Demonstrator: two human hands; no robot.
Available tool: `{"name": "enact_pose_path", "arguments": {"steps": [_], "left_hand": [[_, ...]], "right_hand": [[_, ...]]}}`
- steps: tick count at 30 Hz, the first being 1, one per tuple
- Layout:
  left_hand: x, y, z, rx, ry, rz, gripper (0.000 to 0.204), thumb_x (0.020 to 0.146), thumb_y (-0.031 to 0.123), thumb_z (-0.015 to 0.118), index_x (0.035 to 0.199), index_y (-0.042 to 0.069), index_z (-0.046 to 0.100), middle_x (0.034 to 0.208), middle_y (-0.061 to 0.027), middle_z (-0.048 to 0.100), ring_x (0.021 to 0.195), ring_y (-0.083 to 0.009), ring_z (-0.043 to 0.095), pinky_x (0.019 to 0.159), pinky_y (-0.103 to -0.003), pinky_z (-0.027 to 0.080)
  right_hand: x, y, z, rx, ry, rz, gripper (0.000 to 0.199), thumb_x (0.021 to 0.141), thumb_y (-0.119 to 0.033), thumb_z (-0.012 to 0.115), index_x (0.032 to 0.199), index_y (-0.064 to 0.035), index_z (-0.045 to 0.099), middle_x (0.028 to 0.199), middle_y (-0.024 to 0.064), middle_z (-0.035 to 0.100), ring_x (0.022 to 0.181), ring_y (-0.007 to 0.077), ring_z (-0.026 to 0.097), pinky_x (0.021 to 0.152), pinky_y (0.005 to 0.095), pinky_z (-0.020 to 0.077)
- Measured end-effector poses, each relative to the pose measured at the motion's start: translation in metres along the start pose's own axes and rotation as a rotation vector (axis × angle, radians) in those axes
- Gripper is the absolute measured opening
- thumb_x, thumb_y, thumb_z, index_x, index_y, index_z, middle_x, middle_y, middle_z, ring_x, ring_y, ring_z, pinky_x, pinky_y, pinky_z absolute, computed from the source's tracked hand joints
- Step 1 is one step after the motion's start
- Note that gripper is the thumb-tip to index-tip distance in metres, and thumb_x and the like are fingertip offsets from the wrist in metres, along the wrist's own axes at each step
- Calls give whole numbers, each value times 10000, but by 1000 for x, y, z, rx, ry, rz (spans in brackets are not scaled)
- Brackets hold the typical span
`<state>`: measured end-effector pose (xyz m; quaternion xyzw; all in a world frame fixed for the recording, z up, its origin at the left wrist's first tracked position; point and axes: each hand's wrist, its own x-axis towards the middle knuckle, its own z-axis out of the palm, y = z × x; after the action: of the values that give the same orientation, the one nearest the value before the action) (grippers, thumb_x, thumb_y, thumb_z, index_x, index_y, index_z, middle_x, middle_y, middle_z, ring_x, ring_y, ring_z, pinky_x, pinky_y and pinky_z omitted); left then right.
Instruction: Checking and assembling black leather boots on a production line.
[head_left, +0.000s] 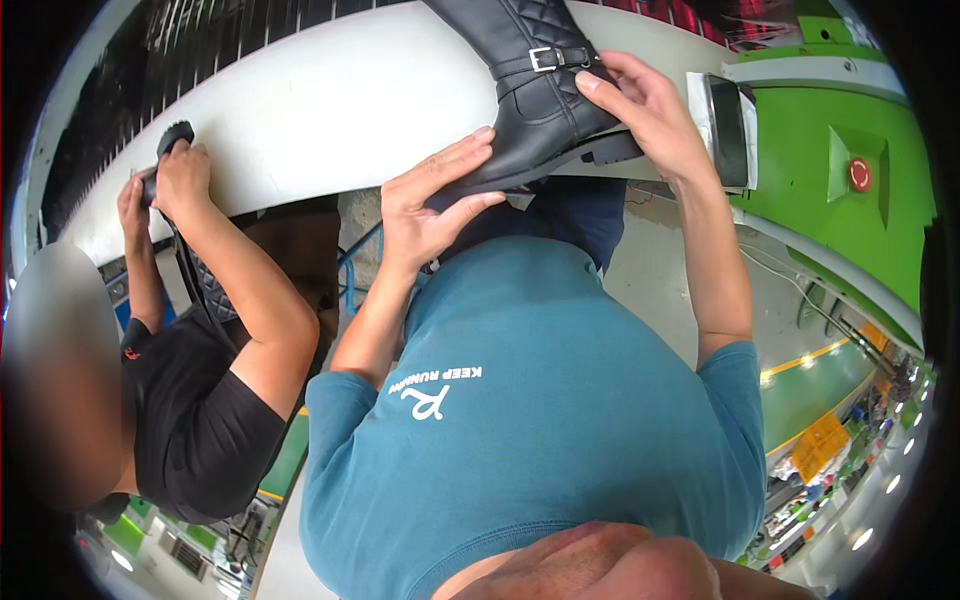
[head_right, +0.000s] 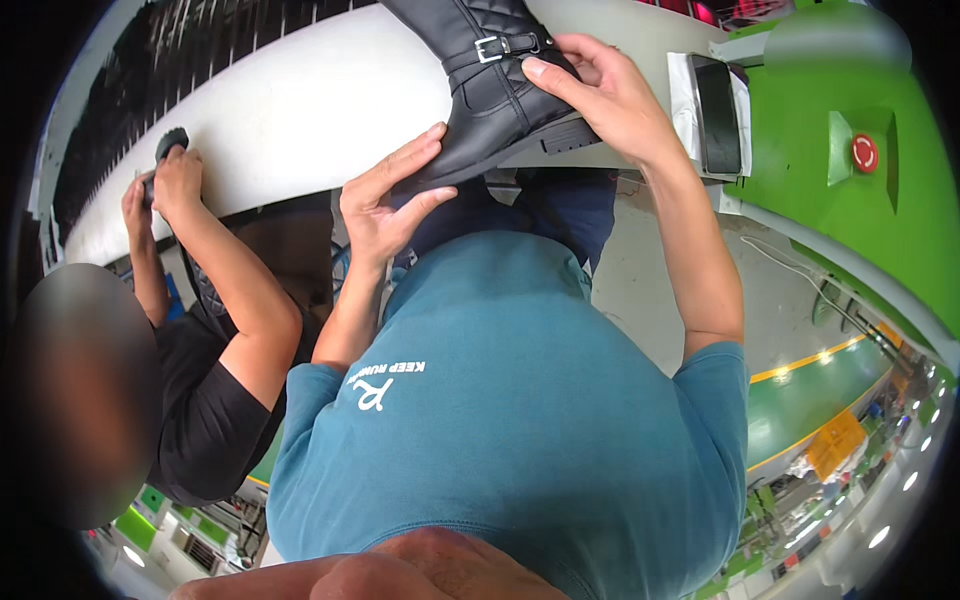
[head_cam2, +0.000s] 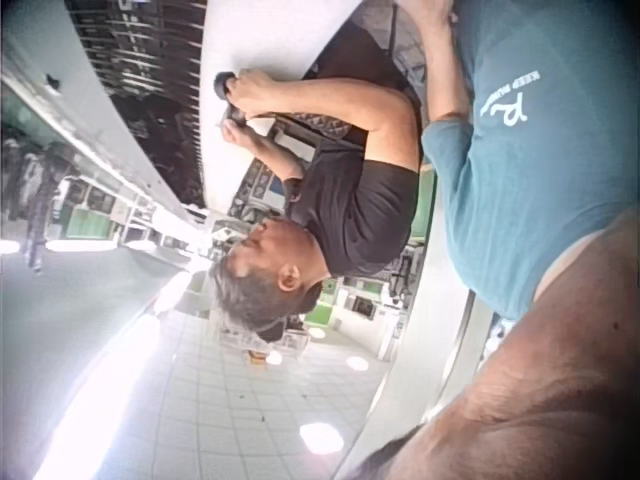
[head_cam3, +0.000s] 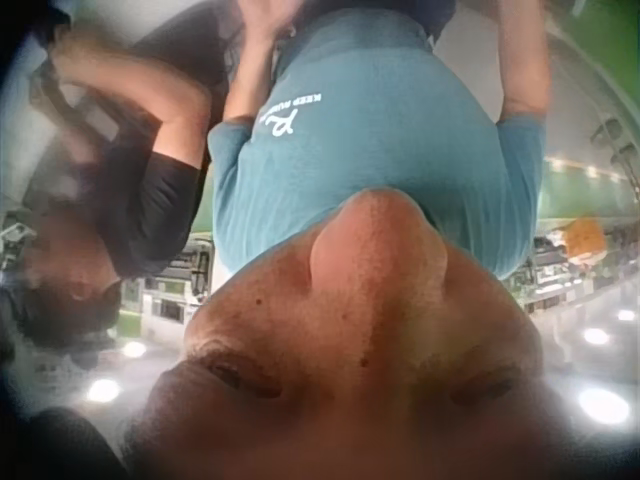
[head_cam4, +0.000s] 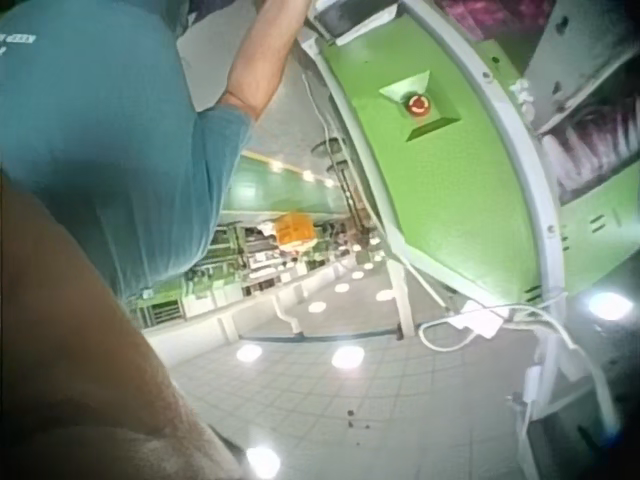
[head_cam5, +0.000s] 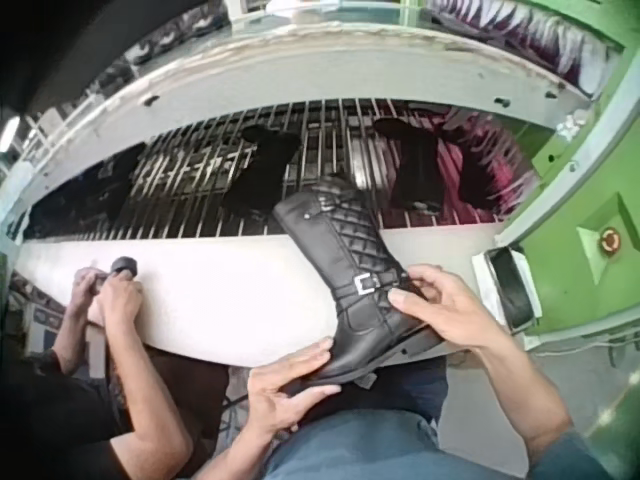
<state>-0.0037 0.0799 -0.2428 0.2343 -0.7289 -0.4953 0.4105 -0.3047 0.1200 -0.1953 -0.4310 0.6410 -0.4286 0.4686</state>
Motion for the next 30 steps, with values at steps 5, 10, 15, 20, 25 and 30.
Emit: {"name": "enact_pose_path", "arguments": {"steps": [5, 10, 15, 20, 25, 30], "left_hand": [[65, 82, -4, 467, 2, 437, 639, 698, 265, 1066, 1232, 17, 818, 1515, -266, 707, 1542, -462, 565, 1275, -567, 455], [142, 147, 2, 934, -272, 534, 807, 687, 326, 981, 1438, 139, 750, 1499, -123, 725, 1463, -399, 622, 1182, -496, 521], [159, 147, 1, 1149, -471, 425, 609, 825, 531, 925, 1284, 153, 795, 885, -16, 683, 683, -256, 709, 597, -385, 549], [156, 141, -2, 1122, -468, 395, 589, 812, 545, 938, 1233, 154, 808, 880, -17, 668, 705, -263, 719, 620, -384, 566], [157, 139, 3, 1117, -506, 357, 605, 822, 565, 935, 1217, 125, 806, 860, -42, 735, 725, -271, 748, 662, -381, 587], [156, 134, 3, 1084, -507, 338, 635, 831, 580, 931, 1202, 81, 801, 832, -58, 775, 731, -268, 762, 657, -373, 588]], "right_hand": [[-36, -64, -15, -303, 231, -550, 525, 961, -127, 898, 1435, -6, 706, 1229, 73, 753, 1118, 190, 718, 950, 364, 581], [-44, -79, -19, -667, 63, -888, 557, 844, -138, 939, 1358, -32, 750, 1276, 144, 724, 1127, 363, 735, 956, 403, 595], [-15, -34, -23, -33, 345, -825, 529, 1008, -257, 854, 1460, -46, 679, 1282, 126, 745, 1193, 244, 752, 1046, 376, 585], [-5, 7, 15, 115, 447, -768, 565, 1180, -504, 465, 1326, -9, 695, 1098, 122, 697, 861, 209, 639, 815, 333, 515], [1, 6, 34, 185, 561, -836, 528, 1183, -451, 435, 1131, -3, 711, 971, 107, 637, 783, 194, 601, 734, 335, 486], [1, -4, 33, 147, 540, -835, 470, 1180, -382, 445, 1108, -4, 714, 958, 100, 630, 730, 186, 580, 695, 342, 483]]}}
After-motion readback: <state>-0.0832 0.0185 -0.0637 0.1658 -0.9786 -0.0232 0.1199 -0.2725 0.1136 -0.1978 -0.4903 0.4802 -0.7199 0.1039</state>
